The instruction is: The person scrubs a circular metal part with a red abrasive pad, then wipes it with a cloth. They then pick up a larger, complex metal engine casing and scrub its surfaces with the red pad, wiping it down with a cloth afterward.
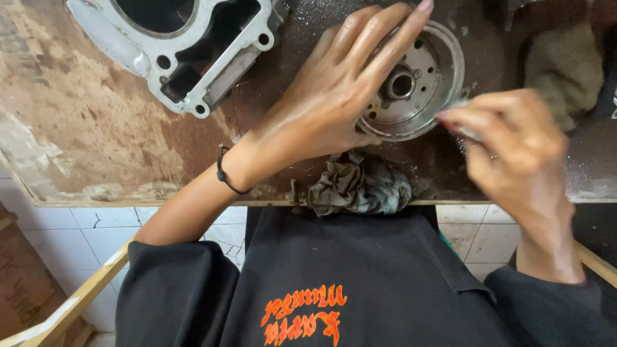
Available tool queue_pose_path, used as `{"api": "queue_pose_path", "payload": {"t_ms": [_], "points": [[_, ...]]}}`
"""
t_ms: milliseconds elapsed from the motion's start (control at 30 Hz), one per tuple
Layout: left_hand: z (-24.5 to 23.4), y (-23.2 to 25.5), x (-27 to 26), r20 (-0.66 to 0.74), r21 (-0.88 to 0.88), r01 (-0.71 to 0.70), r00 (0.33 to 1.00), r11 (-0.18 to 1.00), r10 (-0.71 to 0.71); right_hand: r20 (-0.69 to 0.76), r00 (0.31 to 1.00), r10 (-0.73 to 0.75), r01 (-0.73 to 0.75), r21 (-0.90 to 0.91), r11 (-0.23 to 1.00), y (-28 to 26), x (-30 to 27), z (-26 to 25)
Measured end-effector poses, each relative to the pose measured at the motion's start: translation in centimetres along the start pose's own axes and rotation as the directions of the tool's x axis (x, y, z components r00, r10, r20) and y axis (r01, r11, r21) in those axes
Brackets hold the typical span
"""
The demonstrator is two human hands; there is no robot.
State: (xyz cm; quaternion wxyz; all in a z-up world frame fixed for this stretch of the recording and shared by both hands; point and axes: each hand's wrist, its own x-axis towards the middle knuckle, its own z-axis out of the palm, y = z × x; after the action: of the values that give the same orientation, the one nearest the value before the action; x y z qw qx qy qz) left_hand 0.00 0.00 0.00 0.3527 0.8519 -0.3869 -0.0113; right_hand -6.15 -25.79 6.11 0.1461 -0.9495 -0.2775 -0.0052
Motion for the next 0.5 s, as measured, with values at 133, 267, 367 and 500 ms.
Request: {"api": "queue_pose_path", "payload": {"t_ms": [133,267,367,500], "points": [[-0.9,-0.6,-0.1,-0.042,-0.163,-0.063,0.997,0.985,0.057,0.007,0.996,0.087,-0.088,0.095,0.992,-0.7,-0.3,0.1],[-0.2,-1.2,-0.3,-0.031,-0.258,-0.059,0.998,0.964,0.053,0.082,0.990,0.117,-0.122,0.052,0.991,-1.1,-0.6,0.1],[0.6,-1.5,-0.2,-0.057,-0.290,-0.057,0.997,0.955,0.042,0.064,0.993,0.102,-0.107,0.071,0.992,-1.8,0.0,0.2],[1.1,-1.2,-0.4,-0.109,-0.302,-0.029,0.994,0.953,-0.005,0.093,0.980,0.175,-0.180,0.050,0.982,-2.4,-2.1,1.4]]}}
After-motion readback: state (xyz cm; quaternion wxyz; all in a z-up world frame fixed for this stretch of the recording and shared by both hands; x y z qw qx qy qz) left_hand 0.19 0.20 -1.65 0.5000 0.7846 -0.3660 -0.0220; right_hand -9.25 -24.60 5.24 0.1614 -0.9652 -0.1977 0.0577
